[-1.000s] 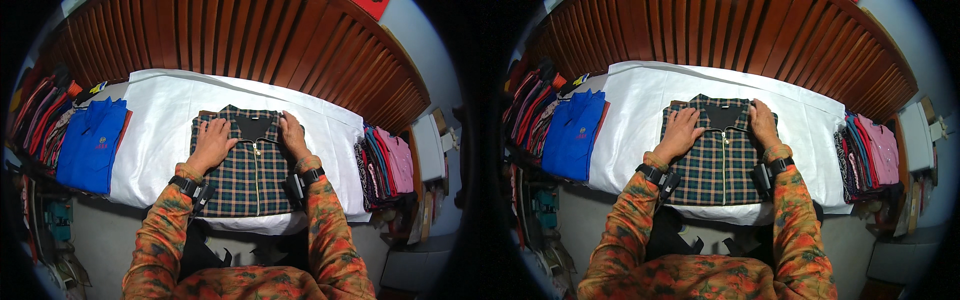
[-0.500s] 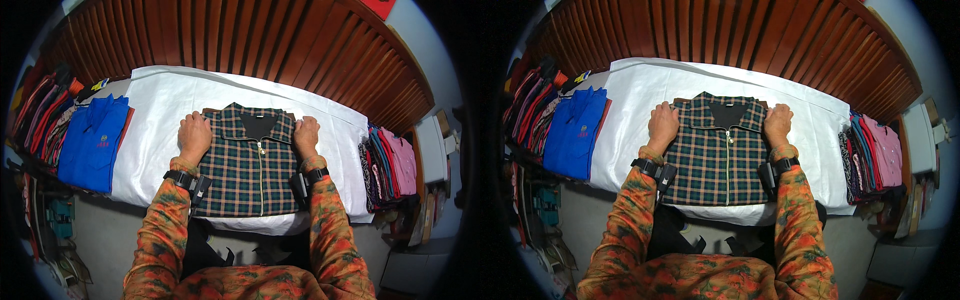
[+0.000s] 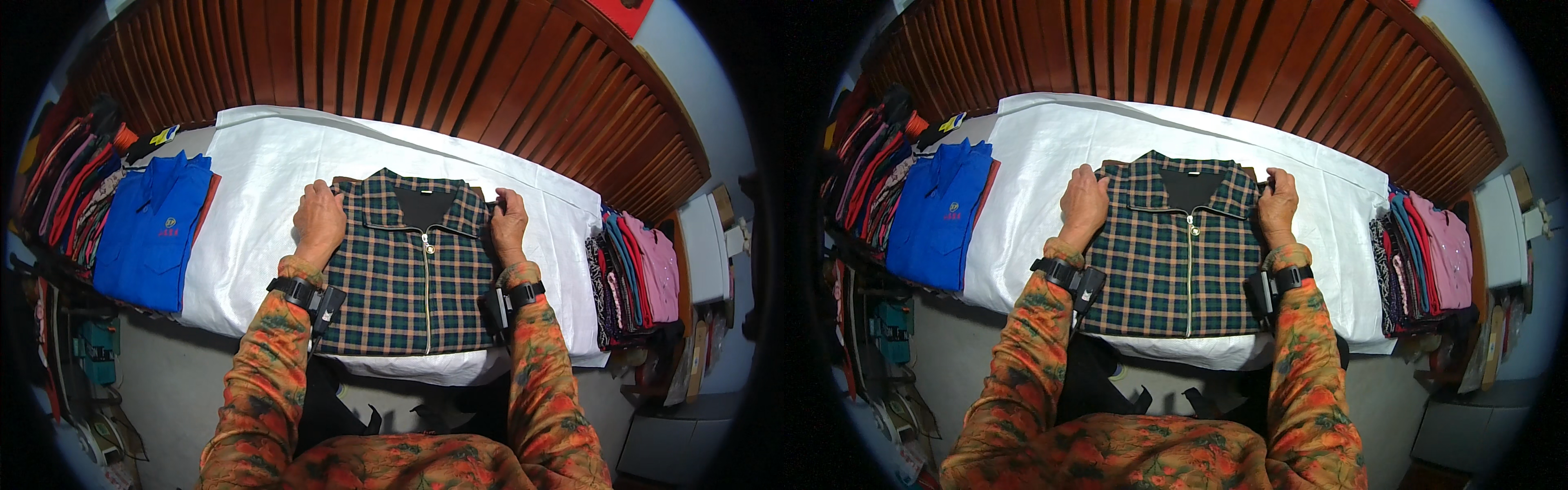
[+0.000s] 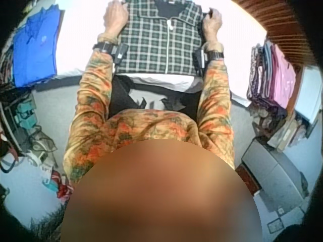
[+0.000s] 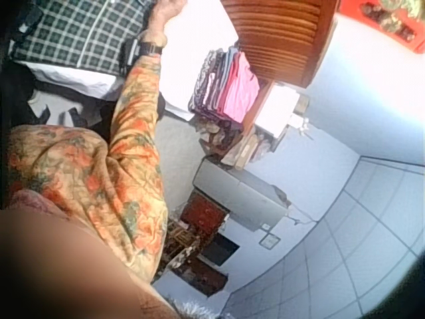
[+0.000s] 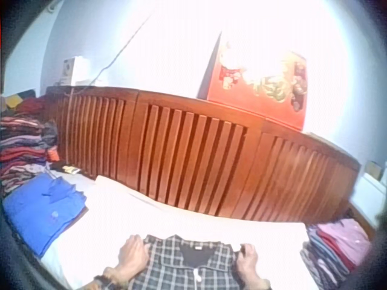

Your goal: The person folds a plaid long-sleeve shirt on a white-covered surface. They smooth the fabric, fold each side inward, fold the sleeves, and then fold the shirt in half to create a compact rectangle.

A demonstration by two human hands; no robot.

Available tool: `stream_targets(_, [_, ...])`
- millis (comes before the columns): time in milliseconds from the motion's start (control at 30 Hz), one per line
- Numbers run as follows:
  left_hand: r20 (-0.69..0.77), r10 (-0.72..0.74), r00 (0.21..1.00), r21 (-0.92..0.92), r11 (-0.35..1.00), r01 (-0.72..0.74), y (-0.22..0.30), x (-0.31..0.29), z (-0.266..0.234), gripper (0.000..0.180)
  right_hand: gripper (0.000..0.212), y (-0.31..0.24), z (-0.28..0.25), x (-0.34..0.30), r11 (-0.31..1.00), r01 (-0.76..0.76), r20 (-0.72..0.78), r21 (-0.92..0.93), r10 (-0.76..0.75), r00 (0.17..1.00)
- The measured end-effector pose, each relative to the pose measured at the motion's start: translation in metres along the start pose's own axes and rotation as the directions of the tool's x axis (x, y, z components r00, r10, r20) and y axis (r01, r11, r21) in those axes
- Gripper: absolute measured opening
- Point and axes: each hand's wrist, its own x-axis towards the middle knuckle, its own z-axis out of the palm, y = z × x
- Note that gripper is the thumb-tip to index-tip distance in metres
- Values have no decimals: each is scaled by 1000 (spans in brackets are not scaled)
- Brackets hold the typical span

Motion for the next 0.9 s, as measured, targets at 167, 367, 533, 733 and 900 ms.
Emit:
stream_targets(167, [7, -36, 999, -27, 999, 36, 1, 0, -1, 31, 30, -3, 4, 2, 1000, -12, -42, 23, 13, 999])
stream_targets(367, [20, -34, 999, 18, 999, 34, 6, -2, -8, 30, 29, -9, -5, 2, 968, 15, 3, -249, -15, 1000])
stream_targets(533, [-150, 419, 895, 158, 904, -397, 9, -6, -7, 48, 47, -38, -9, -13, 891, 392, 238, -230, -339, 910])
stream_targets(733, [242, 431, 870, 151, 869, -472, 0, -22, 10, 69, 69, -42, 11, -31, 876, 331, 519, -350, -112, 847])
stream_targets(900, [309, 376, 873, 105, 899, -425, -3, -21, 17, 71, 72, -36, 12, -29, 878, 309, 541, -367, -69, 838])
